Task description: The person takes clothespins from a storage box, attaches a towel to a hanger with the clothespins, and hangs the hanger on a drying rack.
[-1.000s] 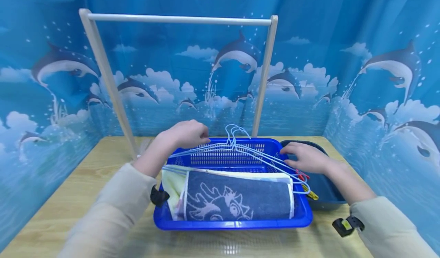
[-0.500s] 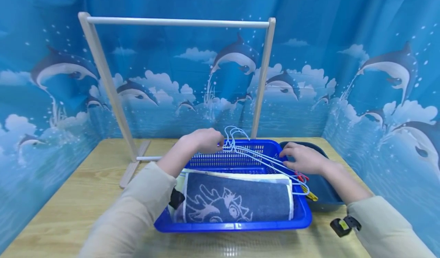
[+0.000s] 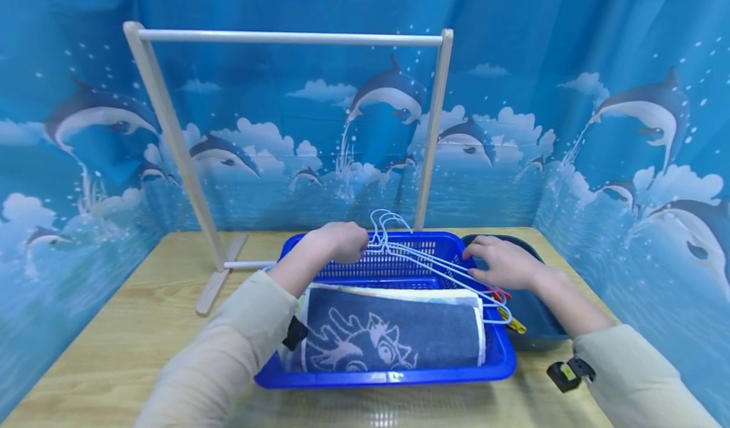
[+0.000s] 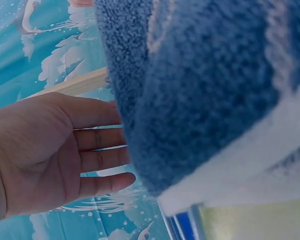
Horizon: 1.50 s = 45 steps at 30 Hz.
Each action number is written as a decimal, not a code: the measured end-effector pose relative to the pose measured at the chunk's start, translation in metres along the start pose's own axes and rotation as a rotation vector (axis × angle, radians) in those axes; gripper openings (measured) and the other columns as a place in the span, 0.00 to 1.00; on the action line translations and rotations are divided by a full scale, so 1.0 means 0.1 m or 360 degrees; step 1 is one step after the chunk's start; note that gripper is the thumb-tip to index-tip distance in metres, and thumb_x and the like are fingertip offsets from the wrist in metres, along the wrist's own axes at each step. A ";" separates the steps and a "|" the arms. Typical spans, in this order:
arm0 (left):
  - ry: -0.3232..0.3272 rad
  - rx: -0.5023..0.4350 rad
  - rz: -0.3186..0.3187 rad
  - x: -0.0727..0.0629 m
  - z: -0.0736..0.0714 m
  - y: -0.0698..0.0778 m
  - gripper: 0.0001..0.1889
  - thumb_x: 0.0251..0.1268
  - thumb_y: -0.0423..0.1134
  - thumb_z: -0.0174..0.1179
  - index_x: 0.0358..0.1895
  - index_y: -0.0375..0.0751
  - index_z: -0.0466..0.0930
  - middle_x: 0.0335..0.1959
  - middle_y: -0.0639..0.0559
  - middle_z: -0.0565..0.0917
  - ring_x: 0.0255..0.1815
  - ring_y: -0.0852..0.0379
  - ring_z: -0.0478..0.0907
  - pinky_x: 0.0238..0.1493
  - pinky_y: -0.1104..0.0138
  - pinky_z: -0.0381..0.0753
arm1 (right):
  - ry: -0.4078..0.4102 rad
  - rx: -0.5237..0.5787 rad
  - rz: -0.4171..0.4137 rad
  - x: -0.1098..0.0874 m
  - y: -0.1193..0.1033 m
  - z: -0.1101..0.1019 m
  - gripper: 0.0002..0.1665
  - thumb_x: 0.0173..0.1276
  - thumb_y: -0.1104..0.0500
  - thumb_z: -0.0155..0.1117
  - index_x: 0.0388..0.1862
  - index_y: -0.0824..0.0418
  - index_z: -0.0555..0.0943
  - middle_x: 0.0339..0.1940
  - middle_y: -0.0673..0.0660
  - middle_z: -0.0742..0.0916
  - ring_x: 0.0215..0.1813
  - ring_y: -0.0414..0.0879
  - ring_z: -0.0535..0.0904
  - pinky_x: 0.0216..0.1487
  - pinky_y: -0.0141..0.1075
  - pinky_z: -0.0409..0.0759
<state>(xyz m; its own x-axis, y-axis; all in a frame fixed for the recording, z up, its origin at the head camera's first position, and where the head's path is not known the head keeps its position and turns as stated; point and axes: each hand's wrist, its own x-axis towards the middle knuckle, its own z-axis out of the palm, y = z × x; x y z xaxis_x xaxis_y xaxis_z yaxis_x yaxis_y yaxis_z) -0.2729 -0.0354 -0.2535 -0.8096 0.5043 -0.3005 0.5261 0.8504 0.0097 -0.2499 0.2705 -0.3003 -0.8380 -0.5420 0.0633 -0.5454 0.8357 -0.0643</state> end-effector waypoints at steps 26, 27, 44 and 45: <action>0.0030 -0.0033 0.0014 -0.10 -0.06 -0.07 0.11 0.64 0.26 0.46 0.27 0.45 0.72 0.17 0.54 0.63 0.19 0.60 0.60 0.22 0.69 0.62 | 0.0012 0.0002 -0.0055 -0.01 0.04 0.00 0.18 0.62 0.54 0.62 0.49 0.61 0.81 0.46 0.57 0.81 0.51 0.57 0.76 0.50 0.52 0.74; 0.0041 -0.0031 0.0021 -0.11 -0.07 -0.07 0.11 0.64 0.26 0.46 0.27 0.45 0.72 0.17 0.54 0.62 0.19 0.60 0.60 0.21 0.69 0.62 | 0.0010 0.0003 -0.0054 -0.01 0.04 0.00 0.18 0.62 0.54 0.62 0.49 0.61 0.81 0.46 0.57 0.81 0.51 0.57 0.76 0.50 0.52 0.74; 0.0339 0.0027 0.0155 -0.26 -0.08 -0.22 0.08 0.71 0.37 0.44 0.39 0.45 0.74 0.24 0.53 0.72 0.22 0.58 0.65 0.23 0.68 0.65 | -0.0001 0.0043 -0.0040 -0.03 0.05 -0.02 0.17 0.64 0.56 0.61 0.50 0.62 0.80 0.45 0.57 0.82 0.49 0.55 0.77 0.48 0.51 0.75; 0.0320 0.0008 0.0143 -0.27 -0.08 -0.23 0.07 0.70 0.35 0.45 0.42 0.44 0.74 0.25 0.54 0.73 0.23 0.58 0.67 0.24 0.68 0.67 | -0.0003 0.0046 -0.0041 -0.03 0.05 -0.02 0.17 0.64 0.56 0.61 0.50 0.62 0.80 0.45 0.57 0.82 0.49 0.55 0.77 0.48 0.52 0.75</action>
<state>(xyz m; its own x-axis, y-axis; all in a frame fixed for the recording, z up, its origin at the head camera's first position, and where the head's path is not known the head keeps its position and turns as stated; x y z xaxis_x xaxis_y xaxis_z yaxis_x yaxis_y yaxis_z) -0.2653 -0.0671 -0.2379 -0.7946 0.5984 -0.1021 0.5996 0.8000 0.0227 -0.2502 0.2758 -0.2990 -0.8236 -0.5636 0.0633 -0.5671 0.8185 -0.0918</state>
